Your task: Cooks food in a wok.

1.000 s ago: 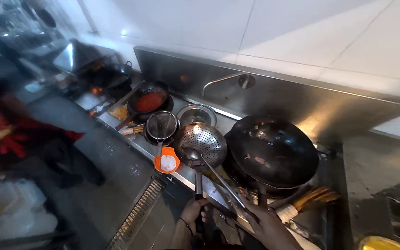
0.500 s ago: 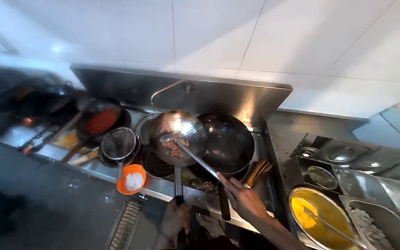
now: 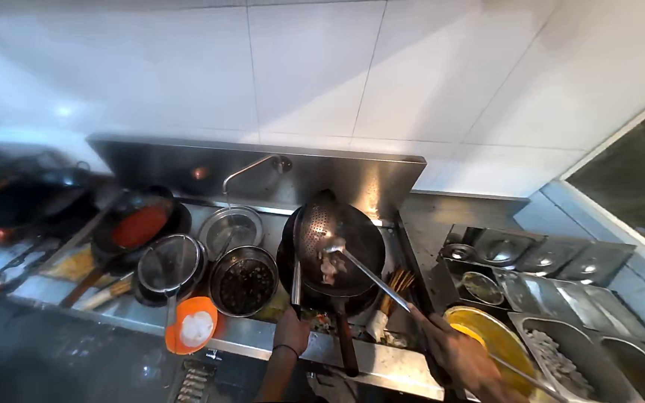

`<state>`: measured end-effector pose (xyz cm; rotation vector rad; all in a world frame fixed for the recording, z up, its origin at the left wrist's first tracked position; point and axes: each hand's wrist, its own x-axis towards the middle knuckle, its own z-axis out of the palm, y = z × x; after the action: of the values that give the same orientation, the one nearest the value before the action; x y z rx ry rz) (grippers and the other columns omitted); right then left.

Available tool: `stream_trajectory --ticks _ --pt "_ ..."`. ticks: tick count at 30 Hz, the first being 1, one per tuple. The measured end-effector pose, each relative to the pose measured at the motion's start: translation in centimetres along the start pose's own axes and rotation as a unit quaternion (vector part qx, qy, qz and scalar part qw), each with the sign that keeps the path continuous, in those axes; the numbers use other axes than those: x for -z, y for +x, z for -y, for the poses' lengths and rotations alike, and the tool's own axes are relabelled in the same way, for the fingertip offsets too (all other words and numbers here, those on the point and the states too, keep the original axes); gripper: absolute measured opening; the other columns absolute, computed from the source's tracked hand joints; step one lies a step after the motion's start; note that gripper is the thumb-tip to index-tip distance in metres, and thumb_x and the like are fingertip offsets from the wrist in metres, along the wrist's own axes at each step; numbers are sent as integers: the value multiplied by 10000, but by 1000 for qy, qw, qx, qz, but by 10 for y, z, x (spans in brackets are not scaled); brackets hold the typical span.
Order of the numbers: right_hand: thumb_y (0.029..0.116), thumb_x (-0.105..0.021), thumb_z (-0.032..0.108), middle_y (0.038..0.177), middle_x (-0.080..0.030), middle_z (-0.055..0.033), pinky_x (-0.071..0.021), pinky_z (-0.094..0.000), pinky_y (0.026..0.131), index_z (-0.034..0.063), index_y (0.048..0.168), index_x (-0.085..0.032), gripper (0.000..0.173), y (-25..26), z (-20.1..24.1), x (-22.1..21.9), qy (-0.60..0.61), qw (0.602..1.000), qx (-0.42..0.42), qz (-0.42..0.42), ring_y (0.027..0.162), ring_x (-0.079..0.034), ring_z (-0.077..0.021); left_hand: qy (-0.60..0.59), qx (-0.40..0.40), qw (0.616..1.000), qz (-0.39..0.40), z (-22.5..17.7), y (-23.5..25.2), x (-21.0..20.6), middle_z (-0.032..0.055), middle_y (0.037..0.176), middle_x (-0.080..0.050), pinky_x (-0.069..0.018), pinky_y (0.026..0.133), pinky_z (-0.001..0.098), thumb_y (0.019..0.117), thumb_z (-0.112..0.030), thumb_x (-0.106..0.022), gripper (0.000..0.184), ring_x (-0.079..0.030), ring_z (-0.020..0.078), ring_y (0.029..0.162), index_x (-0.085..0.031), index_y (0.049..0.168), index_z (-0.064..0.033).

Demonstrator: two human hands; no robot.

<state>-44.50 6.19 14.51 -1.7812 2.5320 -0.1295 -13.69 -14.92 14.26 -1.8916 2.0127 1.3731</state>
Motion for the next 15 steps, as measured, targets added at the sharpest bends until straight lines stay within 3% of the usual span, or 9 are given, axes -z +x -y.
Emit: stream_trajectory --ticks 2,4,7,11,12,13,15 --pt "1015 -522 206 1249 -672 -105 -601 -550 655 384 1567 -434 586 21 20 6 28 999 -22 -18 775 -716 -329 50 -10 999 -13 -3 -2 -3 210 1326 -633 -533 1025 513 982 -233 -601 657 -653 336 1208 -341 1543 -12" --pt "1001 -536 188 1259 -667 -104 -607 -545 671 353 1574 -430 606 32 37 -11 60 997 -33 -26 786 -719 -321 81 -9 996 -24 -3 -4 -6 200 1285 -657 -557 989 516 986 -219 -587 665 -673 340 1173 -310 1562 -34" --pt "1019 -535 244 1300 -669 -97 -598 -581 778 414 1573 -410 593 6 30 -20 86 994 -50 52 914 -726 -334 104 8 994 -40 6 -12 -1 185 1242 -684 -574 952 516 992 -230 -576 700 -697 338 1126 -255 1593 -69" --pt "1027 -552 268 1270 -678 -205 -525 -653 921 301 1537 -505 513 -34 -5 60 67 982 -4 176 1087 -677 -441 -3 4 999 -42 40 -29 30 208 1232 -681 -558 978 517 989 -220 -590 668 -696 339 1115 -313 1570 -40" --pt "1027 -556 262 1263 -680 -199 -524 -659 916 321 1535 -504 514 -30 -9 72 42 981 8 191 1091 -673 -442 -46 2 998 -32 51 -35 36 210 1205 -683 -571 944 513 988 -219 -590 632 -706 334 1065 -357 1543 -26" --pt "1019 -561 261 1261 -682 -184 -533 -661 883 351 1534 -498 527 -21 -7 71 18 981 9 195 1065 -682 -435 -91 -1 996 -23 63 -40 39 205 1115 -690 -599 844 503 985 -217 -598 566 -722 319 933 -421 1480 -10" --pt "1004 -574 282 1325 -663 -131 -553 -652 867 408 1515 -501 532 9 9 40 -9 981 -32 193 1072 -690 -407 -215 -9 976 -7 90 -44 39 159 817 -650 -590 580 436 976 -175 -616 393 -657 258 602 -520 1305 17"
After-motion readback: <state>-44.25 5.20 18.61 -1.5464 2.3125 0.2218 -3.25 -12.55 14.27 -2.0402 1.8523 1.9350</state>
